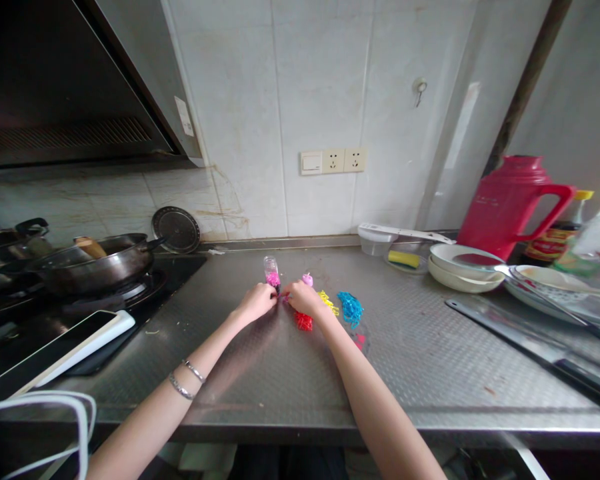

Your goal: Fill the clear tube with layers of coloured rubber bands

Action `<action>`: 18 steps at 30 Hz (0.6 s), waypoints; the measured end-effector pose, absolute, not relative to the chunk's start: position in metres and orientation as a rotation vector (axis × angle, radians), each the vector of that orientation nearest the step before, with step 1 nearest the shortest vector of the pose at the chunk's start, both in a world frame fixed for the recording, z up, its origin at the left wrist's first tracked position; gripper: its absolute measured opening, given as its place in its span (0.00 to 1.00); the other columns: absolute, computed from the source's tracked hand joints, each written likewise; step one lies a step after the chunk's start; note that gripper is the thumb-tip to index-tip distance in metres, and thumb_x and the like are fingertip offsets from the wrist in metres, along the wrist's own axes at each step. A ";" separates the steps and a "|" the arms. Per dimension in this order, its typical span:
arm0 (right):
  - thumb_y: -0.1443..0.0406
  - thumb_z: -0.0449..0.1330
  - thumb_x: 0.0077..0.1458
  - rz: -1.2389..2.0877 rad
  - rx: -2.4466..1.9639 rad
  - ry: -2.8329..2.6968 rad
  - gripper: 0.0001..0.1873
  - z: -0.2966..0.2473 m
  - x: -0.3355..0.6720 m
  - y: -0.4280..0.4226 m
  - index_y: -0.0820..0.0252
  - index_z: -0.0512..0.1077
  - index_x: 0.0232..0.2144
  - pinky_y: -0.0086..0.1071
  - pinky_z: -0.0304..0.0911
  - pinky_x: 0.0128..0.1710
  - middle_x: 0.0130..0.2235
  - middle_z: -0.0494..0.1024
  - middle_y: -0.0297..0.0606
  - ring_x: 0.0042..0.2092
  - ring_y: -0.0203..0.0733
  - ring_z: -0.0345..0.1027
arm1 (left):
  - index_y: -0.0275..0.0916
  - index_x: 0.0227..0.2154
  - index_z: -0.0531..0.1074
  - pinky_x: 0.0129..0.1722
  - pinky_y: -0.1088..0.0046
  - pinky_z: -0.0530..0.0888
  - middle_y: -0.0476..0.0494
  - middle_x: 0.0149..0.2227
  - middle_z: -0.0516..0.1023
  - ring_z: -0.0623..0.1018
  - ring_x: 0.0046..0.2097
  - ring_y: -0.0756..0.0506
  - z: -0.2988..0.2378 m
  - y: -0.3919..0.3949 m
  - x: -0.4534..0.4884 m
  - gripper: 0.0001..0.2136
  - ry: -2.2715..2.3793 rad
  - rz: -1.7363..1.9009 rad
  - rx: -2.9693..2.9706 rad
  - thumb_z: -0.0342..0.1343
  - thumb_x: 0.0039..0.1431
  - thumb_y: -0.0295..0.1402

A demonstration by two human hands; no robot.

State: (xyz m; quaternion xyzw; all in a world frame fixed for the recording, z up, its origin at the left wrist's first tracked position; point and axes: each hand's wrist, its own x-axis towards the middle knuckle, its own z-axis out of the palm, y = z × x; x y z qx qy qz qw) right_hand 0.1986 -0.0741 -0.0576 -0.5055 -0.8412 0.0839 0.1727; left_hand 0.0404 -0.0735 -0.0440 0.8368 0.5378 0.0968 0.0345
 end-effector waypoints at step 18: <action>0.69 0.51 0.53 -0.171 -1.422 -2.647 0.13 -0.053 0.198 -0.072 0.60 0.75 0.33 0.29 0.56 0.40 0.38 0.76 0.43 0.43 0.43 0.65 | 0.31 0.31 0.75 0.22 0.79 0.60 0.45 0.21 0.73 0.66 0.21 0.53 0.054 -0.069 -0.002 0.17 1.217 0.921 2.344 0.51 0.51 0.42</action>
